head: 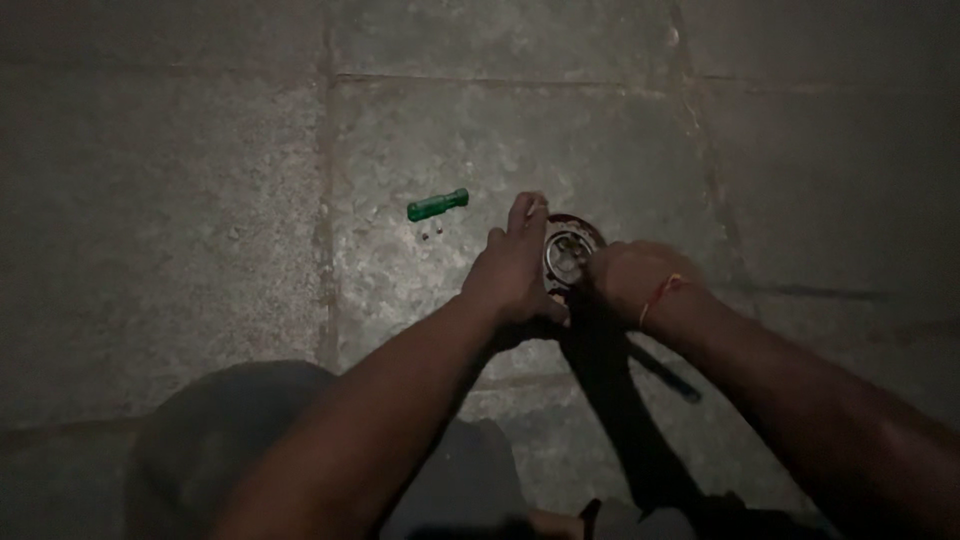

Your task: The person holds a circular mechanical component on a tiled floor and uses a yellow-handled screwdriver to adjust internal parts. The person rotates the component and continues to manipulate internal elements with the tool.

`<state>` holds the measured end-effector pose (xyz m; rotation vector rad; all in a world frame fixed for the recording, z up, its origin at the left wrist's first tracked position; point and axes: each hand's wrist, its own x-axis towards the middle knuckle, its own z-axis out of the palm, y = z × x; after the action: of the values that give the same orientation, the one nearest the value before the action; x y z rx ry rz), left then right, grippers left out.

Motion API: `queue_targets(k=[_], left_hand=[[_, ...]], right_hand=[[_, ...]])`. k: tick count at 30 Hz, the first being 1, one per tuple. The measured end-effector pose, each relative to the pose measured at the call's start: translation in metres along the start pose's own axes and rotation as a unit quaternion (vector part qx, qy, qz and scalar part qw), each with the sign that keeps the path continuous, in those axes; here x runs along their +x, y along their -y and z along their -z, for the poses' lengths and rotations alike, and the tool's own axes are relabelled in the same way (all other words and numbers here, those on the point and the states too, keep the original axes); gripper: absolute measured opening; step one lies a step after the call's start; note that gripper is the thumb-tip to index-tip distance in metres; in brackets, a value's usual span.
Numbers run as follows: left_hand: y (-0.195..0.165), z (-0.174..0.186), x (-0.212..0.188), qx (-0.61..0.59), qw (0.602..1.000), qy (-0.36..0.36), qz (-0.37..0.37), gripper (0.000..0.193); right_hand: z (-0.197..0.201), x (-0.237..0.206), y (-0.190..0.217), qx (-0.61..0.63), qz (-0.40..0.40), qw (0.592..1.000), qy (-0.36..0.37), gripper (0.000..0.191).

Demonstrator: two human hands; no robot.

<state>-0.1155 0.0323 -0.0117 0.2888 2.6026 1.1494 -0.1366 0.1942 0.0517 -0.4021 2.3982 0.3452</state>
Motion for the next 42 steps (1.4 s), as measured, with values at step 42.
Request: queue_targets(k=[42], left_hand=[[0.002, 0.001, 0.002, -0.003, 1.0, -0.007, 0.013, 0.151]], right_hand=[[-0.049, -0.013, -0.055, 0.142, -0.059, 0.974, -0.168, 0.04]])
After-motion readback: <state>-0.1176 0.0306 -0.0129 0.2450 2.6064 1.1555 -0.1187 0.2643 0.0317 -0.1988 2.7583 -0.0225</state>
